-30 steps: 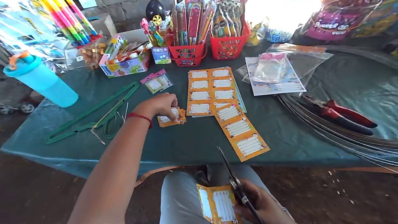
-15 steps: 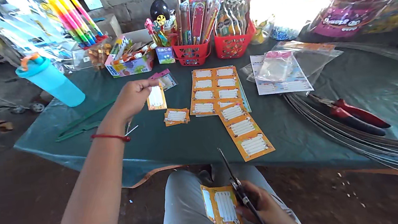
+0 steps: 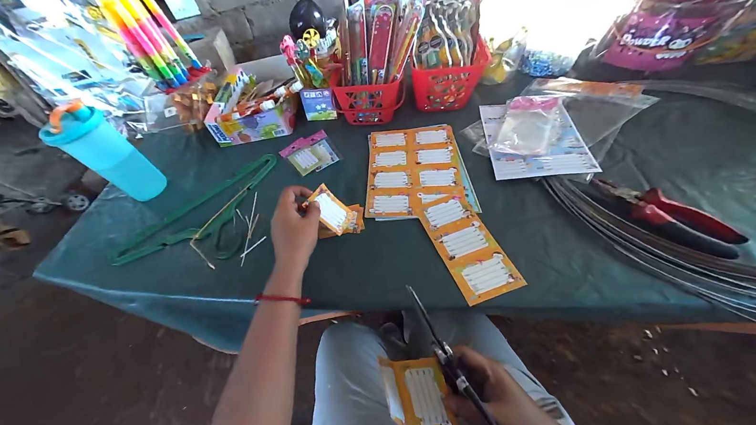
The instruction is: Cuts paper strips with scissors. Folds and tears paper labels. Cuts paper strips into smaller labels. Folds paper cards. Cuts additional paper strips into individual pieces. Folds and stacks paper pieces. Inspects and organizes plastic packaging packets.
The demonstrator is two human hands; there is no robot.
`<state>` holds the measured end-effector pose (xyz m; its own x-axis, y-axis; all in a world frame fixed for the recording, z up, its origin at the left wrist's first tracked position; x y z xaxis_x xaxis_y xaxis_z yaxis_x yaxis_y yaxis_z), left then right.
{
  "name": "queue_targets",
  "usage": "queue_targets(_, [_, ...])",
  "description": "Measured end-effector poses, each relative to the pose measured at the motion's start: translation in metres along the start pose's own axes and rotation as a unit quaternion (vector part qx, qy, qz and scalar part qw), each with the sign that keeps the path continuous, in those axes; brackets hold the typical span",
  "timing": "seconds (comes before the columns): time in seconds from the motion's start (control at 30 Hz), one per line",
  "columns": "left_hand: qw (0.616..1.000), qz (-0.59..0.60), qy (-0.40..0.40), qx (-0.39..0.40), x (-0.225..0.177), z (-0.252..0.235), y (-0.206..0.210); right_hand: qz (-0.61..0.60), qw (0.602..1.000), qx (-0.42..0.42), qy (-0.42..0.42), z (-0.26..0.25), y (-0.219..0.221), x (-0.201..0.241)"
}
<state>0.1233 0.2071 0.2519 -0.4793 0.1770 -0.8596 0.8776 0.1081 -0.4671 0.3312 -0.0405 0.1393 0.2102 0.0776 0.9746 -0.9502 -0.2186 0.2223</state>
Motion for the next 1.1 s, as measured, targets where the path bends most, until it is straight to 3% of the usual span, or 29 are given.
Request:
queue_targets(0.17, [0.987,-0.153,0.035,-0.038,-0.024,0.008,-0.004,0.004,1.000,0.000,-0.002,0.002,0.001,0.002])
queue_targets(0.3, [0.932,-0.359,0.035,0.032,-0.031,0.018,0.003,-0.011,0.999,-0.018,-0.027,-0.003,-0.005,0.014])
queue_targets(0.37, [0.923,-0.379,0.052,0.048,-0.032,0.028,0.000,-0.009,0.999,-0.020,-0.048,-0.008,-0.008,0.027])
queue_targets(0.43, [0.948,-0.297,0.102,0.058,-0.039,0.045,-0.007,-0.009,0.998,-0.018,-0.064,-0.015,-0.011,0.041])
queue_targets(0.5, [0.974,-0.132,0.170,0.075,-0.036,0.076,-0.008,-0.009,0.998,-0.011,-0.069,-0.021,-0.011,0.050])
queue_targets(0.63, [0.971,0.200,0.099,0.083,-0.001,0.146,-0.002,-0.049,0.995,0.015,-0.083,-0.034,-0.006,0.060])
queue_targets(0.7, [0.965,0.228,0.071,0.104,0.029,0.170,0.003,-0.069,0.993,0.023,-0.093,-0.040,-0.001,0.063])
queue_targets(0.77, [0.955,0.182,0.080,0.220,0.046,0.198,0.020,-0.074,0.991,0.031,-0.104,-0.047,0.005,0.069])
queue_targets(0.8, [0.940,0.175,0.090,0.280,0.045,0.213,0.031,-0.074,0.990,0.038,-0.112,-0.050,0.008,0.072])
queue_targets(0.87, [0.906,0.257,0.112,0.316,0.032,0.231,0.049,-0.064,0.988,0.061,-0.124,-0.057,0.016,0.078])
queue_targets(0.97, [0.866,0.442,0.113,0.203,0.007,0.228,0.051,-0.023,0.987,0.086,-0.130,-0.067,0.029,0.086])
queue_targets(1.03, [0.860,0.498,0.052,0.097,-0.001,0.214,0.048,0.018,0.987,0.070,-0.142,-0.070,0.032,0.093])
queue_targets(1.1, [0.856,0.515,0.004,0.040,-0.004,0.199,0.048,0.052,0.984,0.029,-0.169,-0.069,0.027,0.098])
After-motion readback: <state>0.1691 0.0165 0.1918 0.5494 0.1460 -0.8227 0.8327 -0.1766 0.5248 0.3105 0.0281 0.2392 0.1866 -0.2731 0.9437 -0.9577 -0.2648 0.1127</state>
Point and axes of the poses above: each hand's wrist, its own z-axis away from the middle knuckle, its own y-axis out of the palm, x = y × z, the point moved 10 cm from there along -z, towards the middle knuckle, and after that the axes turned 2 degrees about y, right-handed, at the moved point
